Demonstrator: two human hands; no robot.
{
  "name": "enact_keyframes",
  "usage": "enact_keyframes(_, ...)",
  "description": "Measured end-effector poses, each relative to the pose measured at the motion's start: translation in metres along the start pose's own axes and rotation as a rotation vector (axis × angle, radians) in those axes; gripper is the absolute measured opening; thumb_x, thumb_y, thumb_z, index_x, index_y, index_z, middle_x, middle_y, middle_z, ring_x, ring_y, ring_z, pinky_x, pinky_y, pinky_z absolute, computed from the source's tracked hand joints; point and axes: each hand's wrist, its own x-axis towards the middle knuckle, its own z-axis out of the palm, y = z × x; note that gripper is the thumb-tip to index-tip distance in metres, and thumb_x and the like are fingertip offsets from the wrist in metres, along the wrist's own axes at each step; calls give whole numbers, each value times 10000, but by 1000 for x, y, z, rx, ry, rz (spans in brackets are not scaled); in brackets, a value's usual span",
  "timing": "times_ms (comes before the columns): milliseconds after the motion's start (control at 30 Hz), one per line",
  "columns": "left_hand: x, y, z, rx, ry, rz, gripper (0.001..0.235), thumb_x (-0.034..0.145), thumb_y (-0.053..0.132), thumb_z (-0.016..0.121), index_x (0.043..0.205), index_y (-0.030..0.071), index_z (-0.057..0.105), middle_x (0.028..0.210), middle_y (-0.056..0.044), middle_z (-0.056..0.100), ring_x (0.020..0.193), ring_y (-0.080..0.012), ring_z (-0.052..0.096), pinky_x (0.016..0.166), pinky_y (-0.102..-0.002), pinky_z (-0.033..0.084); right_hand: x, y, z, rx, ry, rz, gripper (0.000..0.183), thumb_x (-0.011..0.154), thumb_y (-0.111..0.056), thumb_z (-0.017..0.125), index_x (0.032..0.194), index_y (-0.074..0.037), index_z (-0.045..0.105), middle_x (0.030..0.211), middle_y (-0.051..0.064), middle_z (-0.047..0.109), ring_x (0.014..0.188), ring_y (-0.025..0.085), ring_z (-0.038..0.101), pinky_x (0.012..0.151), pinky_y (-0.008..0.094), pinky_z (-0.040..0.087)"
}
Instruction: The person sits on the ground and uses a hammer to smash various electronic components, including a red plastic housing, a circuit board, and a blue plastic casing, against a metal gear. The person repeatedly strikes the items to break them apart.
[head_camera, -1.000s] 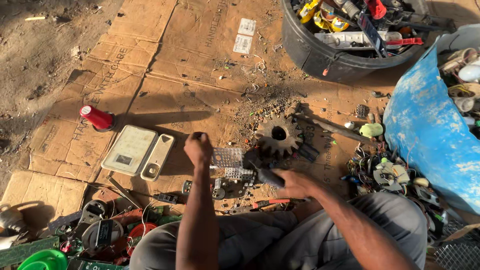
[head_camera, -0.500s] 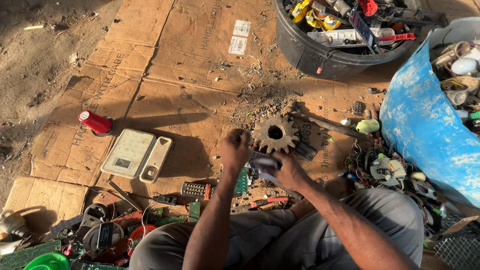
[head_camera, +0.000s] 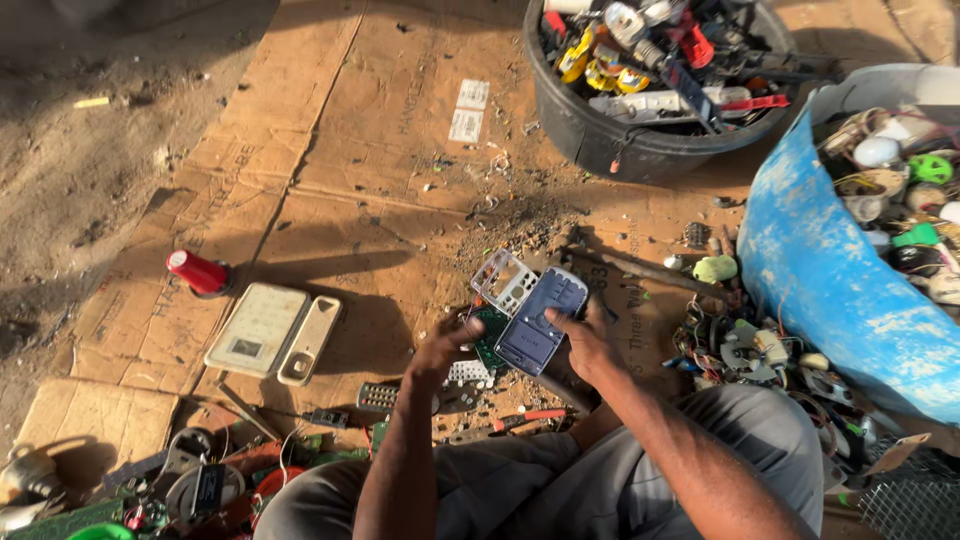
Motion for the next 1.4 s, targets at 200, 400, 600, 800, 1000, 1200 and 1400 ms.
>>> enact_keyframes(200,11,2,27,0,138,284,672,926,118,702,1523,-53,445,1154,-207,735,964,-274,708,777,-403,617,14,35,-29,-68,-185,205,702,750,-105,914,1303,154,568,1249,256,679,1198,369,614,1131,557,384)
enact_keyframes(400,3,36,-21,881,760,254,787,956,158,593,1602,111,146,960,-233,739,739,-277,719,624,-371,588,6,31,-20,-487,-285,536,1174,665,-224,913,1536,101,196,1517,350,437,1519,428,320,1227,478,241)
enact_keyframes(600,-13,39,-154,1412,744,307,369,921,139,584,1283,81,633,892,-217,717,758,-368,681,643,-479,555,-37,-32,20,-724,-491,362,487,816,-245,803,1168,88,749,1102,267,778,1027,332,728,966,436,565)
enact_keyframes(800,-100,87,-245,1447,1017,58,282,883,93,597,1152,51,671,937,-213,719,891,-407,699,750,-521,541,-25,-83,-8,-420,-103,332,244,844,-166,798,1020,1,767,891,155,764,751,285,692,682,439,557)
enact_keyframes(1000,-102,55,-111,1156,910,165,340,881,82,656,1218,36,661,986,-178,734,917,-325,709,759,-449,549,12,-48,-9,181,57,376,239,804,-64,804,1027,-75,719,1000,74,755,938,249,733,859,411,592)
enact_keyframes(1200,-213,117,-118,974,949,287,412,879,70,714,1284,22,650,1035,-143,748,943,-242,719,768,-378,557,36,-145,16,-63,142,432,335,842,-237,754,1131,-93,665,1070,106,761,1013,275,722,894,424,553)
enact_keyframes(1400,-110,114,-98,690,530,464,529,874,58,659,1397,41,584,1169,-141,758,983,-213,754,764,-339,603,217,-279,20,475,29,-26,482,960,-383,587,1238,11,555,1039,154,777,973,323,766,868,471,624)
